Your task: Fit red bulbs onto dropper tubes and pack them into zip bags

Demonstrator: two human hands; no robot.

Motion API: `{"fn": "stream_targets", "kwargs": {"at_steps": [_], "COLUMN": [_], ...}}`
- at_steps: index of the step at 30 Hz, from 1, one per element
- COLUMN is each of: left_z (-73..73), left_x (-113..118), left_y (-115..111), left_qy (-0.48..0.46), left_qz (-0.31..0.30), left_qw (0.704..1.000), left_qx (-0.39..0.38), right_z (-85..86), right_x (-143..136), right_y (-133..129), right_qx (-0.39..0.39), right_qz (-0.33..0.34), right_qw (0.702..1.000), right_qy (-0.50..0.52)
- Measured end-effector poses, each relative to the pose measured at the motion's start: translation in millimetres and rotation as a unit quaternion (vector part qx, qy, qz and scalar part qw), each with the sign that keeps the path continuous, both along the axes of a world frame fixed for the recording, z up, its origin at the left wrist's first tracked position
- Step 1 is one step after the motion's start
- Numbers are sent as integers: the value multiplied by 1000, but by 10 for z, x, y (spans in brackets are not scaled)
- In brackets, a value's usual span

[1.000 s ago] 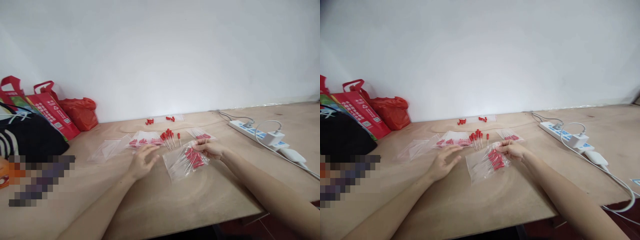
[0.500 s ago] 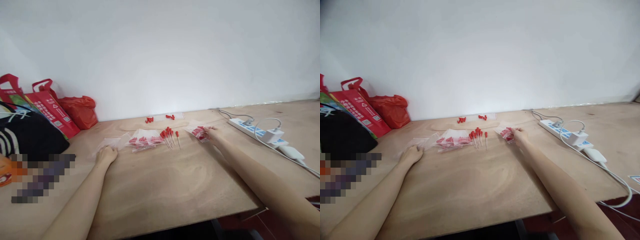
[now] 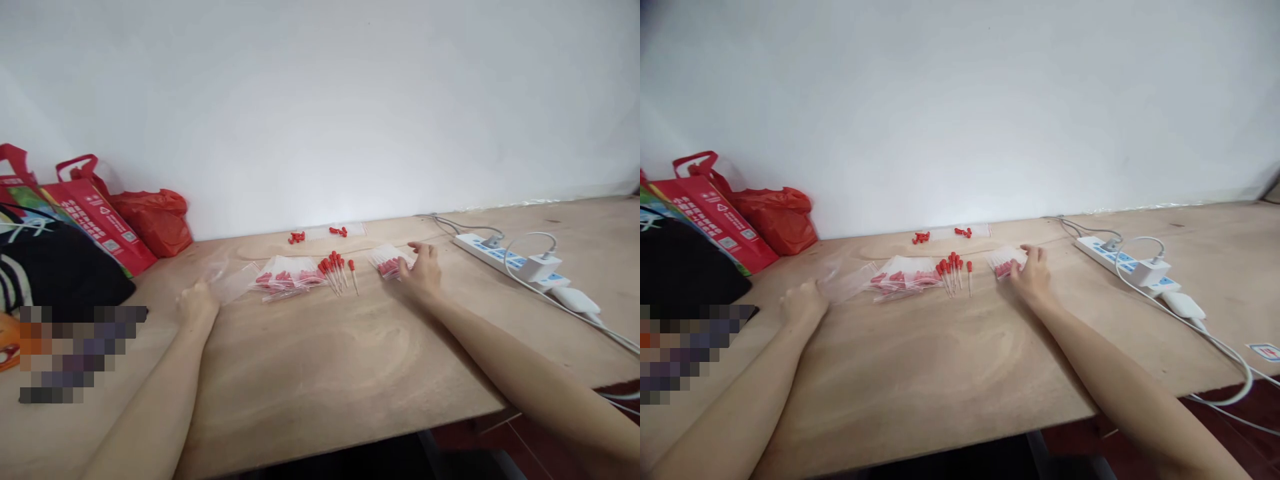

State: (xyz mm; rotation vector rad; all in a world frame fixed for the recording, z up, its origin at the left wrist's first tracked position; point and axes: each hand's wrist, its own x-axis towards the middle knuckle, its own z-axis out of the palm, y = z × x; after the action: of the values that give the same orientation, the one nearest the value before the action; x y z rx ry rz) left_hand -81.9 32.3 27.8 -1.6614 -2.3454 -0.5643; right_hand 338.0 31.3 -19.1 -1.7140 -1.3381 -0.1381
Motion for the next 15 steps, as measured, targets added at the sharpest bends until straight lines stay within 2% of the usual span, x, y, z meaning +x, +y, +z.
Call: {"fn": "stream_targets", "kwargs": {"at_steps": [2,4,6,9,10,12,15], "left_z": [82,98,28,-177,-244,-339,-359], "left_x": [204,509,862,1311,1411,1525,1542], "left_y": [-101,-219,-352,-554,-613,-703,-757], "left_qy": [51,64,65,78,71,45,-4], "left_qz": [-12,-80,-223,-439,-477,-517,-527], "left_qw": [996,985,961,890,873,855,848], "left_qx": [73,140,149,97,69,4,-51], "right_z": [-18,-49,-74,-65,-51,-19,19], "right_x": [-166,-355,-545,-772,-823,-889,-918], "right_y": [-71,-109,-102,-9,38,139,271], "right_qx": [4,-20,-64,-149,-174,-205,-226], "right_qz": [83,172,213,198,187,167,157], "right_qw": [996,981,970,965,964,963,960], "right_qy": [-44,-83,-102,-84,-74,-58,-46]}}
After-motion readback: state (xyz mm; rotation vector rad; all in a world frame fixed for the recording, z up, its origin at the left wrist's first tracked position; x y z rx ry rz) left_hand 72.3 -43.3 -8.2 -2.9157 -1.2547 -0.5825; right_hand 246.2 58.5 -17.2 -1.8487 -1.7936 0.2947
